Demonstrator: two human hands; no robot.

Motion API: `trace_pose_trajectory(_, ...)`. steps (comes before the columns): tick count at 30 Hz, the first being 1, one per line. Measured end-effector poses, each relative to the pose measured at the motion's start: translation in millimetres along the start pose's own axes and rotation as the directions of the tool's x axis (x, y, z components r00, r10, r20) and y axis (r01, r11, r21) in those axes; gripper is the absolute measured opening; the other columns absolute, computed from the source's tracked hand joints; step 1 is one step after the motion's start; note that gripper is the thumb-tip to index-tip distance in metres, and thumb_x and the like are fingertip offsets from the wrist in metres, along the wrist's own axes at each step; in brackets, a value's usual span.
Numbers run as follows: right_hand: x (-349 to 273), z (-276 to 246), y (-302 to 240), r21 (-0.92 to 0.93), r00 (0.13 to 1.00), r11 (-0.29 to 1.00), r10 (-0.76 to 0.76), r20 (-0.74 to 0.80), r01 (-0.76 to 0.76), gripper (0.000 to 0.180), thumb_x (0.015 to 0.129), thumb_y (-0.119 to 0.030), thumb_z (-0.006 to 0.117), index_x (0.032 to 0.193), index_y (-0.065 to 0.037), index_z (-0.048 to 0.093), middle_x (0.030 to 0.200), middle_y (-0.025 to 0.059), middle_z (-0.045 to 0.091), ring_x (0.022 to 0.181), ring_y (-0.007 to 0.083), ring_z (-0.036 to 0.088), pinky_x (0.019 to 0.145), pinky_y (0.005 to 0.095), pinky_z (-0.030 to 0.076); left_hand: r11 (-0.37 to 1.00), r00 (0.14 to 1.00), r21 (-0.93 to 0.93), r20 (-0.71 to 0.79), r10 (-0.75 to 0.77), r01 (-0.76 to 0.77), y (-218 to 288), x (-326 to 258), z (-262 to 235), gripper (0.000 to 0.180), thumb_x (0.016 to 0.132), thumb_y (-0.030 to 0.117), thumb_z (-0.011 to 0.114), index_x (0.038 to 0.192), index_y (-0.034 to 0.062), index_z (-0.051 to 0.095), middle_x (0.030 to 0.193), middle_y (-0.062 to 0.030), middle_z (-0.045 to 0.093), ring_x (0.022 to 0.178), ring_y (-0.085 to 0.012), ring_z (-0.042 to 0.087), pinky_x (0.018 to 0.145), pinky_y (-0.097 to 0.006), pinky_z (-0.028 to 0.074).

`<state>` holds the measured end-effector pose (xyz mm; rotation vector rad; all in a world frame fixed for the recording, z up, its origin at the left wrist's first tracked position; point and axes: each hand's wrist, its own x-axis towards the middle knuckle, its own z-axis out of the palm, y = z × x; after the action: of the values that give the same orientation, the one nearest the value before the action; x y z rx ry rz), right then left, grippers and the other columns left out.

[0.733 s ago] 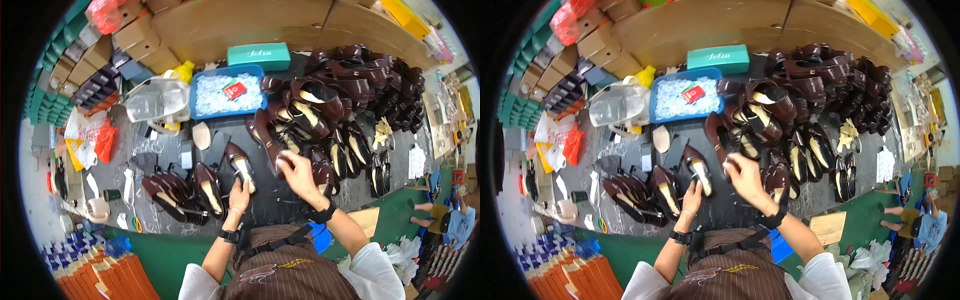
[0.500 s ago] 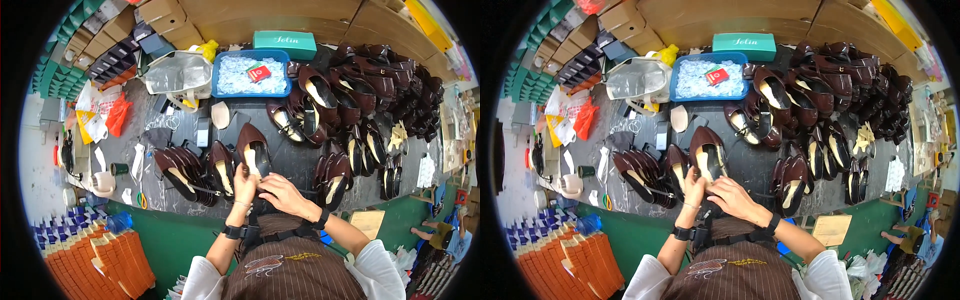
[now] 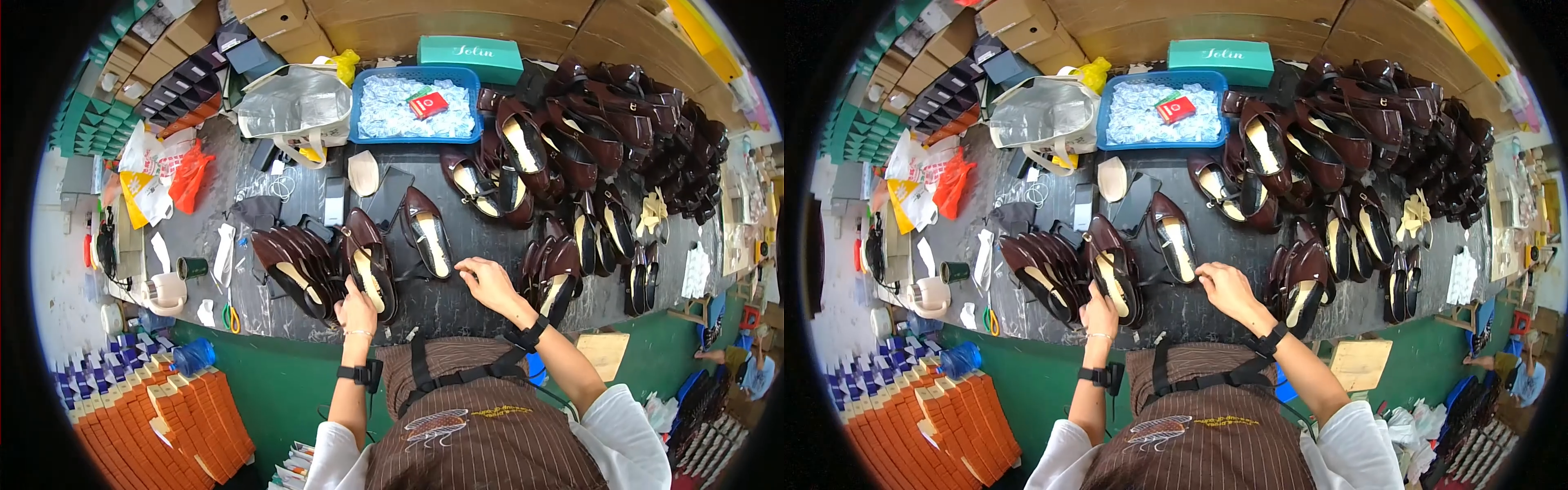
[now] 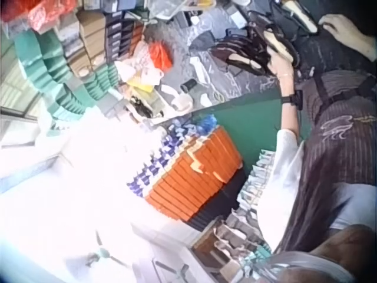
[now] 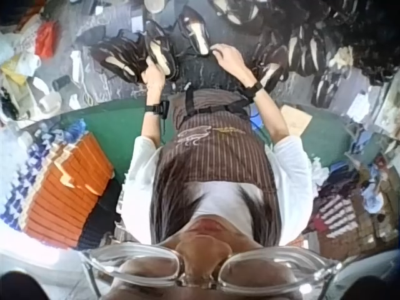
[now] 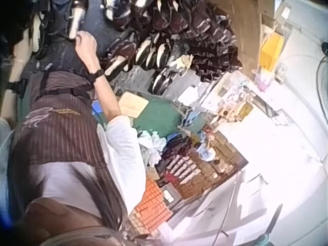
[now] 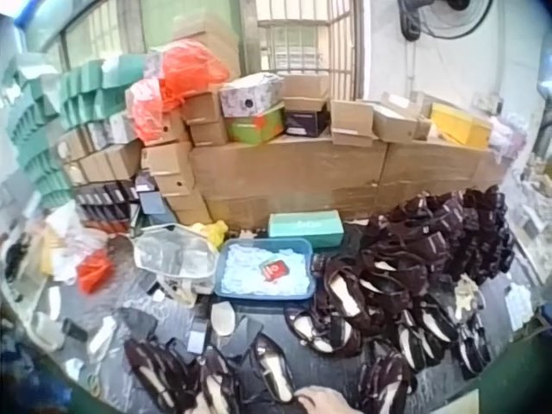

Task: Selecting, inspecting, and arranging pairs of shoes from a pile into organized containers and using a fixed air blower for finishing.

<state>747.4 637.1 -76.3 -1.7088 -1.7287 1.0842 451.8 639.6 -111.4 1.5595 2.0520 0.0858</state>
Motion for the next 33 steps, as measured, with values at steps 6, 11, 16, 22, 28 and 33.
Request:
trace_pose_trajectory(6, 11.1, -21.2, -1.7, -0.064, 0.894, 0.996, -0.087, -0.439, 0.065, 0.011, 0.085, -0.004, 0.058, 0.093, -0.003, 0.065, 0.091, 0.0151, 0.065, 0.083, 0.0331, 0.063, 0.076, 0.042, 0.05, 0.897, 0.993, 0.44, -0.09, 0.079, -0.032, 23.9, -20.6, -13.8, 0.064, 0.088, 0.046, 0.057, 0.14, 0.0114, 0.038, 0.076, -0.012, 0.065, 0.068, -0.0324, 0.064, 0.06, -0.044, 0.049)
trace_pose_trajectory(11, 55.4, -100.2, -34.5, -0.336, 0.578, 0.931, -0.199, -0.792, -0.14, 0.027, 0.088, -0.016, 0.058, 0.11, -0.001, 0.054, 0.105, 0.0171, 0.054, 0.096, 0.0348, 0.052, 0.082, 0.0435, 0.043, 0.925, 0.985, 0.343, 0.102, 0.137, -0.164, -0.9, -3.4, -26.3, 0.076, 0.093, 0.049, 0.048, 0.149, 0.01, 0.015, 0.078, -0.0241, 0.065, 0.067, -0.0395, 0.064, 0.06, -0.048, 0.05)
trace_pose_trajectory(16, 107.0, -147.1, -1.5, -0.181, 0.724, 0.827, 0.332, -0.605, -0.532, 0.042, 0.078, -0.031, 0.066, 0.112, -0.006, 0.061, 0.104, 0.0191, 0.065, 0.098, 0.0371, 0.062, 0.083, 0.0454, 0.05, 0.956, 0.915, 0.046, 0.309, 0.261, -0.289, -22.1, 4.0, -30.8, 0.073, 0.093, 0.038, 0.048, 0.15, 0.0098, 0.012, 0.101, -0.0319, 0.061, 0.092, -0.0476, 0.06, 0.08, -0.049, 0.047)
trace_pose_trajectory(22, 112.9, -157.1, 6.9, 0.233, 0.822, 0.868, 0.492, -0.286, -0.438, 0.028, 0.08, -0.005, 0.056, 0.107, -0.001, 0.063, 0.09, 0.021, 0.067, 0.075, 0.0245, 0.07, 0.059, 0.0344, 0.057, 0.95, 0.92, 0.075, 0.284, 0.271, -0.303, -10.8, 1.3, -39.9, 0.055, 0.096, 0.04, 0.042, 0.145, 0.0164, 0.031, 0.101, -0.0299, 0.062, 0.093, -0.0453, 0.06, 0.08, -0.049, 0.048)
trace_pose_trajectory(28, 68.2, -6.6, -57.3, 0.308, 0.911, 0.951, 0.118, -0.396, 0.011, 0.033, 0.078, 0.002, 0.056, 0.108, 0.005, 0.044, 0.079, 0.0171, 0.059, 0.061, 0.0211, 0.066, 0.056, 0.0367, 0.054, 0.942, 0.92, 0.213, 0.349, 0.176, -0.261, -16.5, -3.4, -28.5, 0.061, 0.097, 0.046, 0.037, 0.151, 0.0255, 0.016, 0.088, -0.0237, 0.067, 0.085, -0.0407, 0.065, 0.074, -0.048, 0.049)
trace_pose_trajectory(33, 26.0, 114.3, -55.9, 0.324, 0.942, 0.942, 0.187, -0.279, -0.091, 0.038, 0.074, 0.002, 0.055, 0.109, 0.007, 0.041, 0.094, 0.0305, 0.059, 0.088, 0.0463, 0.06, 0.076, 0.0482, 0.05, 0.987, 0.988, 0.109, 0.115, 0.104, -0.117, -13.8, -12.4, -4.1, 0.046, 0.094, 0.025, 0.041, 0.138, 0.0104, 0.04, 0.074, -0.0268, 0.064, 0.076, -0.0453, 0.063, 0.071, -0.053, 0.05)
